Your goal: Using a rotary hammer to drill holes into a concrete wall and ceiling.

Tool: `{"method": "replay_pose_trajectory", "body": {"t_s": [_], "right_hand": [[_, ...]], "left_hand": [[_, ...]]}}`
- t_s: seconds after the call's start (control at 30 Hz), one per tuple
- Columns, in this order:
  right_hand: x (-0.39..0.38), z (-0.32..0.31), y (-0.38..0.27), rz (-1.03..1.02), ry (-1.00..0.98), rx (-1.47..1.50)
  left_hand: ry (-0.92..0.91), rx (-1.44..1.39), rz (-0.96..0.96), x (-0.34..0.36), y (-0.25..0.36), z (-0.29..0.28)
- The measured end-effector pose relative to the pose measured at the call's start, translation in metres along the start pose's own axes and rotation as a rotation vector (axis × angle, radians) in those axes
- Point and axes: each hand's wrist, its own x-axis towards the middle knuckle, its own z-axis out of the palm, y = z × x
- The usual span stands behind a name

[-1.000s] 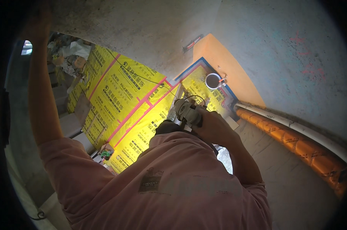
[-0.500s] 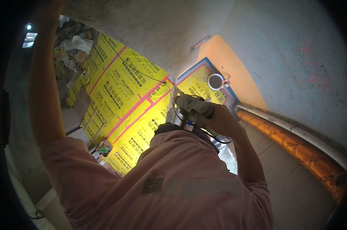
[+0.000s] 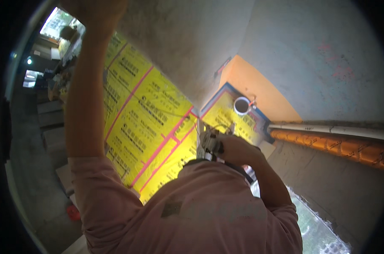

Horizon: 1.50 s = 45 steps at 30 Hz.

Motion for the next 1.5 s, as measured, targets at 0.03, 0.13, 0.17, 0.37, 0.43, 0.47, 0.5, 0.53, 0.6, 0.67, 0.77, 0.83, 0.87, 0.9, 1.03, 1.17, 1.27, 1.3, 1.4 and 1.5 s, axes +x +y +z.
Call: {"method": "replay_pose_trajectory", "body": {"t_s": [0.03,0.13,0.17,0.37,0.43,0.47,0.5,0.53,0.6,0.67,0.77,0.83,0.87,0.9,1.03,1.17,1.27,1.3,1.4,1.5], "right_hand": [[0.001,0.001,0.002,-0.044,0.009,-0.022],[0.001,-0.004,0.004,-0.040,0.018,-0.082],[0.002,-0.010,0.004,0.025,-0.037,-0.027],[0.001,-0.021,-0.005,-0.019,-0.088,-0.070],[-0.004,-0.024,-0.001,-0.023,-0.090,-0.047],[-0.008,-0.023,0.001,-0.035,-0.072,-0.017],[-0.011,-0.023,0.004,-0.057,-0.057,0.018],[-0.013,-0.023,0.007,-0.065,-0.027,0.016],[-0.015,-0.022,0.012,-0.091,0.009,0.024],[-0.013,-0.020,0.015,-0.047,-0.022,-0.011],[-0.010,-0.015,0.020,-0.004,-0.015,-0.031],[-0.008,-0.011,0.022,-0.007,0.011,-0.016],[-0.008,-0.009,0.024,-0.016,0.021,-0.004],[-0.008,-0.007,0.025,-0.031,0.028,0.009],[-0.006,-0.002,0.026,-0.060,0.075,0.030],[-0.009,-0.005,0.024,-0.073,0.107,0.022],[-0.013,-0.008,0.022,-0.092,0.085,0.012],[-0.014,-0.007,0.022,-0.080,0.089,0.029],[-0.014,-0.004,0.023,-0.118,0.137,0.060],[-0.010,-0.001,0.026,-0.168,0.181,0.015]], "left_hand": [[0.012,-0.006,-0.005,0.003,0.001,0.001],[-0.079,0.000,-0.069,0.005,0.001,-0.001],[-0.077,0.006,-0.077,0.006,0.000,0.000],[-0.101,0.019,-0.101,0.004,-0.001,-0.001],[-0.124,0.010,-0.086,0.003,-0.003,-0.002],[-0.142,0.016,-0.085,0.002,-0.004,-0.003],[-0.152,0.015,-0.081,0.002,-0.004,-0.003],[-0.158,0.015,-0.077,0.002,-0.004,-0.003],[-0.173,0.026,-0.078,0.002,-0.004,-0.003],[-0.173,0.018,-0.077,0.003,-0.004,-0.003],[-0.209,0.030,-0.076,0.002,-0.003,-0.005],[-0.200,0.029,-0.062,0.003,-0.003,-0.006],[-0.205,0.029,-0.066,0.003,-0.002,-0.006],[-0.217,0.025,-0.069,0.003,-0.002,-0.006],[-0.213,0.031,-0.051,0.003,-0.002,-0.007],[-0.218,0.033,-0.044,0.003,-0.005,-0.006],[-0.198,0.030,-0.026,0.003,-0.006,-0.005],[-0.202,0.041,-0.029,0.003,-0.006,-0.005],[-0.178,0.062,-0.010,0.004,-0.006,-0.005],[-0.153,0.008,-0.018,0.006,-0.006,-0.004]]}}
